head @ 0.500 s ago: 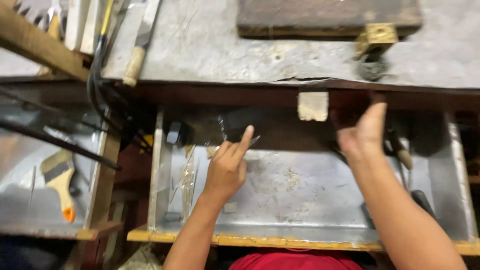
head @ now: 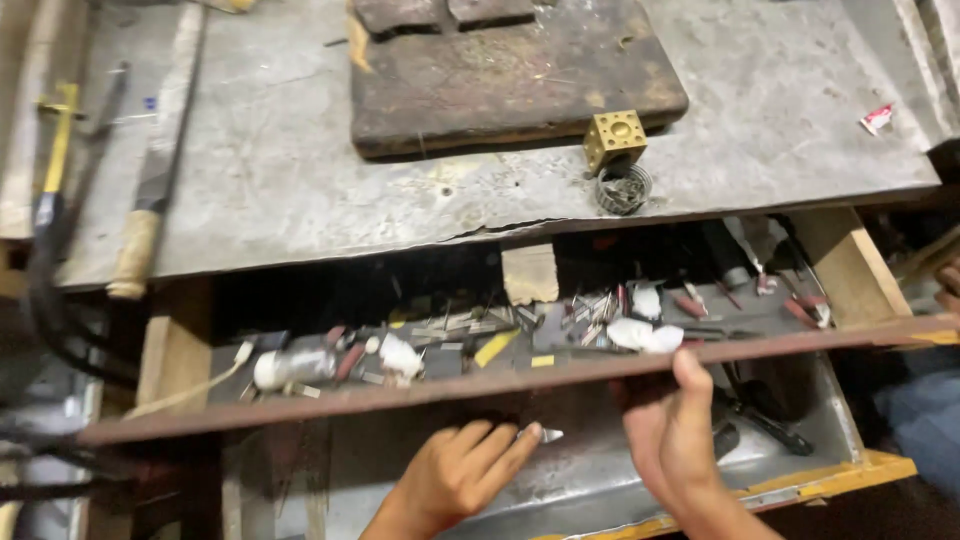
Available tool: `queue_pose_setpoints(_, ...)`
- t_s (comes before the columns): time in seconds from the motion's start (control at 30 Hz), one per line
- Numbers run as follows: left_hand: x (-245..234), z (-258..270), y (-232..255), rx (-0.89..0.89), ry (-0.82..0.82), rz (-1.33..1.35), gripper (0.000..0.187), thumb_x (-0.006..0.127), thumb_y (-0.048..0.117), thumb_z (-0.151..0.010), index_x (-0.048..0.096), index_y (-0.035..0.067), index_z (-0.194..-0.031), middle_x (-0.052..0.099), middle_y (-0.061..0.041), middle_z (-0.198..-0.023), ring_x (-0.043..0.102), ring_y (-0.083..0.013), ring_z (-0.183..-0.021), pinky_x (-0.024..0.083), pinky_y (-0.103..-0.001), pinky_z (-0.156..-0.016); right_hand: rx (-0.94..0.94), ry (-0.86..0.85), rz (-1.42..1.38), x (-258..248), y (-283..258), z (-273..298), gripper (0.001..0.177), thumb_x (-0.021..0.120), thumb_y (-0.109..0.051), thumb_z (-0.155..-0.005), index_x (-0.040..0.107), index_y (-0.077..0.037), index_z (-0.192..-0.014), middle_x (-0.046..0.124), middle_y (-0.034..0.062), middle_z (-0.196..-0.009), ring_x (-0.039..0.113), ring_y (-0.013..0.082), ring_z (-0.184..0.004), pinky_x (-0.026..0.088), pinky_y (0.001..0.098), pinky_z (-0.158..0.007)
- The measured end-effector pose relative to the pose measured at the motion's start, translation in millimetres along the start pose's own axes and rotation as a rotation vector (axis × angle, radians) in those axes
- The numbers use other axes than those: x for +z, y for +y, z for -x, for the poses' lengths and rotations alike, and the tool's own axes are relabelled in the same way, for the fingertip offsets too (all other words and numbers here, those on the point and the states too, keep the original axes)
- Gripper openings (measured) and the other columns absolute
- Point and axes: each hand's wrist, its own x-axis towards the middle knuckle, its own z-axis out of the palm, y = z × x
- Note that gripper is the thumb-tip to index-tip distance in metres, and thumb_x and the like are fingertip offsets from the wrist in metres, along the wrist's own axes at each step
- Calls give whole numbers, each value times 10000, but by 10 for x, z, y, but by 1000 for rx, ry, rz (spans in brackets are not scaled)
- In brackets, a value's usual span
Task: Filing and shaping small metal jewelry components using hand tools at a workbench.
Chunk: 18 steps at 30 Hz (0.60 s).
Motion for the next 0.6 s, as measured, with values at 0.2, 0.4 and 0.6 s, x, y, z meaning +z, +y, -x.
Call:
queue_pose_setpoints(0.2,146,59,131,-314,-169,489,249,594,26,-911,658,-35,-1144,672,-165,-1017,607,-268,-666,528,-363,-585,213,-119,340,-1153,636,81,349,712,-46,-850,459,-80,-1087,577,143,-938,603,267,-879,519,436,-858)
queue_pose_setpoints(0.4,222,-70,211,-485,-62,783,148,636,101,-1016,648,-9,-918,612,-125,-752,580,-239,-589,480,-355,-534,110,-561,681,-1120,907,144,390,902,-115,-782,762,-39,-1138,675,80,-1074,702,153,-987,565,288,-887)
queue_pose_setpoints(0.6,79,-137,128,-393,111,663,239,557,136,-1032,624,11,-840,612,-94,-727,575,-228,-555,470,-309,-503,-138,-842,795,-647,475,185,201,761,-268,-926,719,-71,-920,748,52,-896,712,171,-849,551,305,-769)
